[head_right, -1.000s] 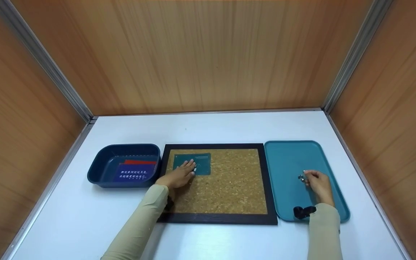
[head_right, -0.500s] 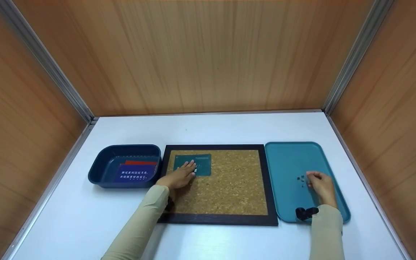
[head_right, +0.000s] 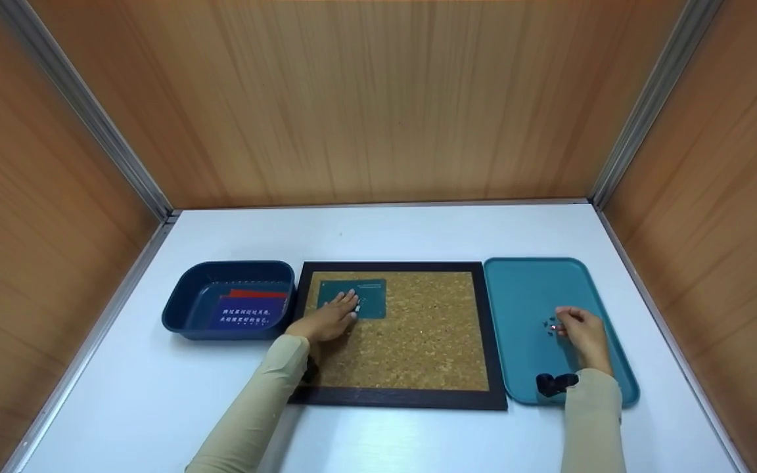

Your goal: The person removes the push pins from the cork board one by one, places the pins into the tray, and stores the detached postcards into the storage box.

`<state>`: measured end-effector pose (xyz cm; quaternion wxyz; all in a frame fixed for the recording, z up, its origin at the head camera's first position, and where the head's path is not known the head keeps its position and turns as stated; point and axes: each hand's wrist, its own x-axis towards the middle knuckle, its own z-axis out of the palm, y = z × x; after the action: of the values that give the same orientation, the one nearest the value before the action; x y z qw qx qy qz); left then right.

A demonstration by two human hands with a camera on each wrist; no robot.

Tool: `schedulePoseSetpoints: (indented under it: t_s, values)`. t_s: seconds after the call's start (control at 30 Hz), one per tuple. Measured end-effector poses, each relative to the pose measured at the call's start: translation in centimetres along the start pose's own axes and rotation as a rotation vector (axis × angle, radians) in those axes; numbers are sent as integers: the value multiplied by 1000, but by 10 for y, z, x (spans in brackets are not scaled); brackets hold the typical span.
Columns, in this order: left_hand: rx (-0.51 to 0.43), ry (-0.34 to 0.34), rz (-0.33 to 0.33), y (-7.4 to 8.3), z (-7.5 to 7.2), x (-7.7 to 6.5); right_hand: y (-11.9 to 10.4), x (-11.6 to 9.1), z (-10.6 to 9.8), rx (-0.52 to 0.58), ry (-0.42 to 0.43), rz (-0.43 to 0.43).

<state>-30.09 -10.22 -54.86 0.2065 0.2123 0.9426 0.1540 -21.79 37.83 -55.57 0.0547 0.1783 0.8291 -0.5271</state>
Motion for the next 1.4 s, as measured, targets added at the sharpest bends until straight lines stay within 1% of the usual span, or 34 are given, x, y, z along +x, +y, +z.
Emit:
schedulePoseSetpoints:
  t_s: [0.2,0.3,0.37,0.43,0.57,0.63,0.93,1.13,1.33,1.4]
  values:
    - [3,-2,-4,0,1,0,-4,1,2,75,-16,6]
    - [1,2,-6,0,1,0,-7,1,4,73,-17,-10]
    - [-3,7,-5,0,2,1,-9,2,5,84,-21,-35]
    - [-5,11,-5,0,2,1,-12,2,6,102,-29,-52]
    - [-6,14,-3,-1,2,2,-17,5,10,143,-51,-59]
    - [-8,14,-5,-1,2,2,-20,7,13,158,-66,-59]
    - [-24,7,-2,0,0,0,-34,11,26,259,-139,-109]
    - [-25,13,0,1,-1,-1,-45,14,34,336,-199,-84]
    - [-18,22,-2,1,0,0,-55,18,47,352,-250,-91]
    - [-20,21,2,0,1,0,-57,19,53,340,-263,-94]
